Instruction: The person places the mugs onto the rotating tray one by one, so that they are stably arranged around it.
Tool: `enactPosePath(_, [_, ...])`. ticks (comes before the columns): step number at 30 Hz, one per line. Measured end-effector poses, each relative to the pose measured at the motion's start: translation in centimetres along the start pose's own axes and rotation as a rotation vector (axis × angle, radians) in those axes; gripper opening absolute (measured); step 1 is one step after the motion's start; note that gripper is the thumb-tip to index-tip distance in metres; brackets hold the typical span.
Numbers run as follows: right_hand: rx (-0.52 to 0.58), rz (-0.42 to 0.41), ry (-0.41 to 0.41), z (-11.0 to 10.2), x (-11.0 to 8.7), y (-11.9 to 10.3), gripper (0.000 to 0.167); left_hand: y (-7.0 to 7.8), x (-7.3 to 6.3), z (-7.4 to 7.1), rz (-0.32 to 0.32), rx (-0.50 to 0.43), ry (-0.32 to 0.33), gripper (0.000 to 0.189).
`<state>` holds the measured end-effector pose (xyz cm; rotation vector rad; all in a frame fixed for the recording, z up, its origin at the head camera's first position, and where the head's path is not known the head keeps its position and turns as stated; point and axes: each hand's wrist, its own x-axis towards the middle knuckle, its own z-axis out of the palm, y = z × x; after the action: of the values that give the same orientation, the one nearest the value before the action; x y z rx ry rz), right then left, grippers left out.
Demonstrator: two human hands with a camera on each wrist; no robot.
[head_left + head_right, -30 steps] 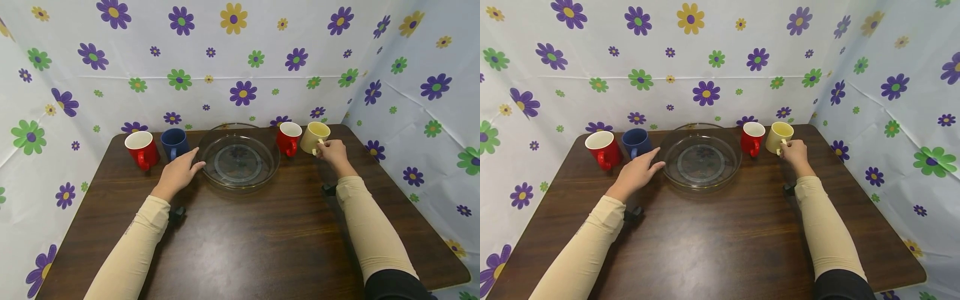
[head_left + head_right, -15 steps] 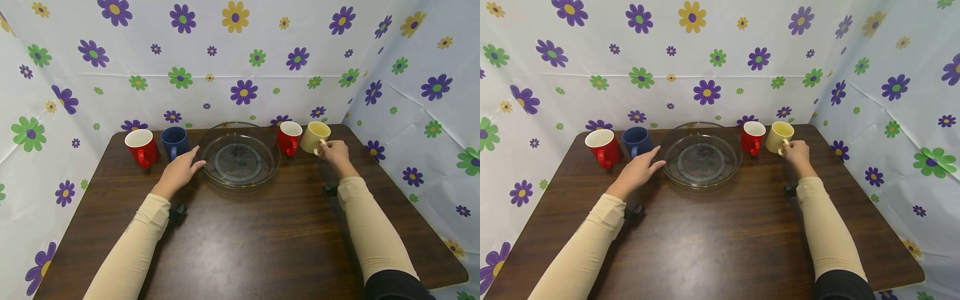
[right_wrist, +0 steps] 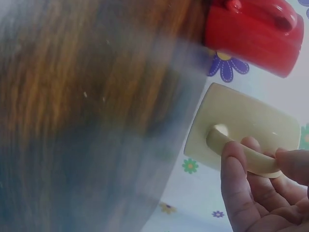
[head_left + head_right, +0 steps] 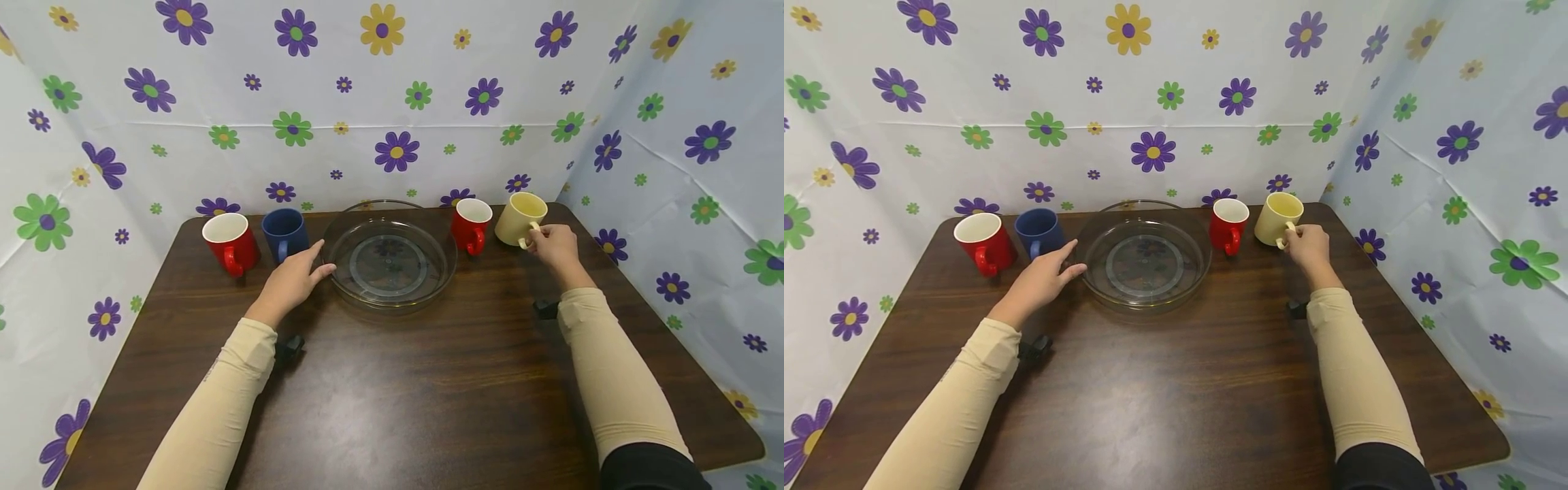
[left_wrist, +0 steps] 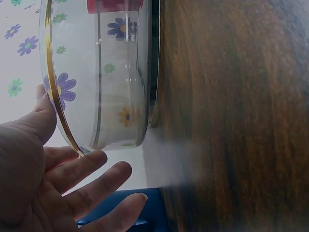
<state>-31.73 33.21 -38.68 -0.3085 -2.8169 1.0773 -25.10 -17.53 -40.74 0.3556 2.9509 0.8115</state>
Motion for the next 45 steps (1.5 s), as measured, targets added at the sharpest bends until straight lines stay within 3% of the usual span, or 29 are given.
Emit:
enactPosePath(16, [-0.016, -0.050, 0.007, -1.9, -0.4, -0.5, 0.042, 0.1, -0.3, 0.1, 0.004, -0.002, 0.007, 0.073])
enactPosePath(30, [-0.056, -0.167, 0.029, -3.8, -1.2, -2.2, 0.040, -0.1, -0.3, 0.2, 0.002, -0.006, 0.009, 0.073])
enactPosePath(45, [-0.024, -0.197, 0.042, -4.9, -2.5, -3.8, 0.039, 0.0, -0.3, 0.4, 0.006, -0.003, 0.011, 0.074])
